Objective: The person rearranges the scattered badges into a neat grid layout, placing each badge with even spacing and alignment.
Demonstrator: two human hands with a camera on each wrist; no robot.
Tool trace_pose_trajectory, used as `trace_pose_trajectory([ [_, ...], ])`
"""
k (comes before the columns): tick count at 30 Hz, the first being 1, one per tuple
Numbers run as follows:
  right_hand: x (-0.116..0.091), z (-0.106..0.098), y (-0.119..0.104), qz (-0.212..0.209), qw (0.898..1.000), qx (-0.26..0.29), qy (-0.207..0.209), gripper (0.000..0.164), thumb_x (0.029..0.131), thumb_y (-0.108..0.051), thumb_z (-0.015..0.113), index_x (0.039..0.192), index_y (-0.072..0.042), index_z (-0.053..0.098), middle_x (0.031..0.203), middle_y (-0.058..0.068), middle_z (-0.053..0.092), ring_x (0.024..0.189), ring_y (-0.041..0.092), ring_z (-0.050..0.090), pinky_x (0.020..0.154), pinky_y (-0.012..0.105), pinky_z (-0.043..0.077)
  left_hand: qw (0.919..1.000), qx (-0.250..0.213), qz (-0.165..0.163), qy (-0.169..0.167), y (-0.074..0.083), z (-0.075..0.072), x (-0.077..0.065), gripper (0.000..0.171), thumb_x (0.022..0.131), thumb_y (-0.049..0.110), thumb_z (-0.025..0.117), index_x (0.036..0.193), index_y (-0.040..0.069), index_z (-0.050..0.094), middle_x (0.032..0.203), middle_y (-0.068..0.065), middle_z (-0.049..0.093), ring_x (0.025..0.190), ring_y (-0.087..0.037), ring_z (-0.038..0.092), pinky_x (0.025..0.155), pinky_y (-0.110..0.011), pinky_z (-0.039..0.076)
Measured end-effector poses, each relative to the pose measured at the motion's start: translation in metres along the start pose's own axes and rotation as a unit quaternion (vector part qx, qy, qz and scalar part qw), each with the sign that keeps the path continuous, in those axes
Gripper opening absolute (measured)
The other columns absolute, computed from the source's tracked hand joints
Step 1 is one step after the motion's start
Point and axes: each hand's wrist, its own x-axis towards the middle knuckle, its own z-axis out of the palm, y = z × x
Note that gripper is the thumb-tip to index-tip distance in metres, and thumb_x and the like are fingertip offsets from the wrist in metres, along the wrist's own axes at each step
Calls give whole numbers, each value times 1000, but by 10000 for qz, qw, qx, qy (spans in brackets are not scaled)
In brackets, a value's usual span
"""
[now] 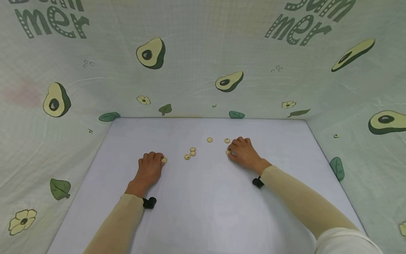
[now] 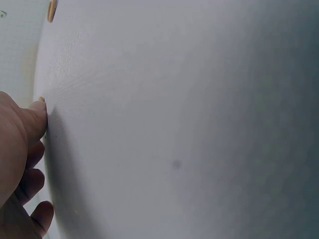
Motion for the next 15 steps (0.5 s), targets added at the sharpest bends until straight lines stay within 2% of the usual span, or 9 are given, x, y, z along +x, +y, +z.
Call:
trace_pose_trajectory([
  [15, 1, -2, -3, 17, 10000, -37, 24, 23, 103, -31, 70, 111, -11, 77, 114, 6, 69, 110, 27, 53, 99, 51, 39, 10000, -31, 13, -29, -1, 0, 0, 24, 108, 18, 61, 127, 2, 59, 125, -21, 60, 118, -41, 50, 99, -61, 40],
])
